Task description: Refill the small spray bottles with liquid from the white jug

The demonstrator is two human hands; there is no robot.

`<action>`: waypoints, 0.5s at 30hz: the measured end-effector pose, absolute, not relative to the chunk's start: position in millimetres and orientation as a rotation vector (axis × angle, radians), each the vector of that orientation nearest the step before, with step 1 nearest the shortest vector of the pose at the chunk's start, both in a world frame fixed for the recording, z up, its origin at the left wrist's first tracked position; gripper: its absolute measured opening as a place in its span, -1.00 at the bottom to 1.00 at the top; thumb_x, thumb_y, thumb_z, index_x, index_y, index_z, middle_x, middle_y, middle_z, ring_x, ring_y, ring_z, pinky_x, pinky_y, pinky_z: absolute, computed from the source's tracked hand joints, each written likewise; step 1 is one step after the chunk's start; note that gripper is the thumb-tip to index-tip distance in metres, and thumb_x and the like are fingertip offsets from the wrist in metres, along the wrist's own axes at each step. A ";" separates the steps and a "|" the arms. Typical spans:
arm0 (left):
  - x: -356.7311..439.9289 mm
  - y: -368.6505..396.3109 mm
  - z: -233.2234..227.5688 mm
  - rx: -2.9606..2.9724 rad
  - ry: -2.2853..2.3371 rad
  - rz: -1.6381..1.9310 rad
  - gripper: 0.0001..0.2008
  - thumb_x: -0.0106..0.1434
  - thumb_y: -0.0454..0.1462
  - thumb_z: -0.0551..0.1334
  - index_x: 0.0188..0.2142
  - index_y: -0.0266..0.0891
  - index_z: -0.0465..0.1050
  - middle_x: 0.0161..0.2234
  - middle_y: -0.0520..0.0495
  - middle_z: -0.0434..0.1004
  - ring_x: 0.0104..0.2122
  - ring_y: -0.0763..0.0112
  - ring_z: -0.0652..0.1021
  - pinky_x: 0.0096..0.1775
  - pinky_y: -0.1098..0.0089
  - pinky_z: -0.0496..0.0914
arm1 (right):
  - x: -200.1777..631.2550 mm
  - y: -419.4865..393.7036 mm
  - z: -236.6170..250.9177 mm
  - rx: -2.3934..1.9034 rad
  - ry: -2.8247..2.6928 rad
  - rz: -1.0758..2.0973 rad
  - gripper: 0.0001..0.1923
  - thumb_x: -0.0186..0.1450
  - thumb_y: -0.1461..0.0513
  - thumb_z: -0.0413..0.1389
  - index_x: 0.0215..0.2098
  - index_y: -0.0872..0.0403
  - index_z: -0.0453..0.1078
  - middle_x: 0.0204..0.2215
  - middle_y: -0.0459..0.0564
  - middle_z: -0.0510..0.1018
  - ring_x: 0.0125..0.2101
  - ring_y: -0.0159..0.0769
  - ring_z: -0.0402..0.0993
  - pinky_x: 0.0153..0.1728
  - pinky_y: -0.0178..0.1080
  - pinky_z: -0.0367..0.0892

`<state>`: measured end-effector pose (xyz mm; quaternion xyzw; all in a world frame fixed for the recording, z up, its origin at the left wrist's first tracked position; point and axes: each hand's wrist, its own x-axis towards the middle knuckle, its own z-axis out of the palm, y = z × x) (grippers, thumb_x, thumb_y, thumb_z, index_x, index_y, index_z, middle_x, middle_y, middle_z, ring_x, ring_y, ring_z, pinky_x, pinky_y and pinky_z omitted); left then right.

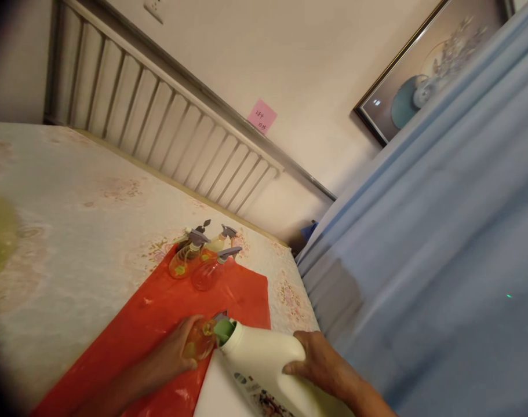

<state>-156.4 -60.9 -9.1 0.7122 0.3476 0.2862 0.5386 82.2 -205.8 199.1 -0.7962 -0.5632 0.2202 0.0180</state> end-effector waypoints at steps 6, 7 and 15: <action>-155.3 -62.3 -10.7 1.714 0.827 0.765 -0.37 -0.17 -0.36 0.19 -0.01 -0.23 0.33 0.04 -0.19 0.50 0.09 0.04 0.48 0.08 0.27 0.37 | 79.5 -204.4 201.1 -2.479 -1.734 0.714 -0.64 0.08 0.00 0.29 -0.36 0.11 0.45 -0.44 -0.06 0.56 -0.44 -0.32 0.42 -0.49 -0.37 0.28; -155.2 -62.7 -10.5 1.716 0.828 0.773 -0.40 -0.17 -0.35 0.20 -0.02 -0.22 0.34 0.02 -0.19 0.51 0.08 0.04 0.49 0.08 0.26 0.37 | 79.1 -204.1 201.5 -2.488 -1.732 0.714 -0.65 0.07 0.01 0.30 -0.35 0.11 0.45 -0.44 -0.06 0.56 -0.44 -0.32 0.42 -0.49 -0.38 0.28; -155.1 -64.3 -12.7 1.698 0.799 0.826 -0.44 -0.12 -0.36 0.22 -0.04 -0.22 0.33 0.01 -0.18 0.51 0.06 0.04 0.50 0.10 0.22 0.39 | 76.6 -203.6 204.2 -2.480 -1.751 0.708 -0.74 0.10 0.11 0.27 -0.36 0.12 0.43 -0.45 -0.06 0.54 -0.45 -0.34 0.41 -0.48 -0.38 0.26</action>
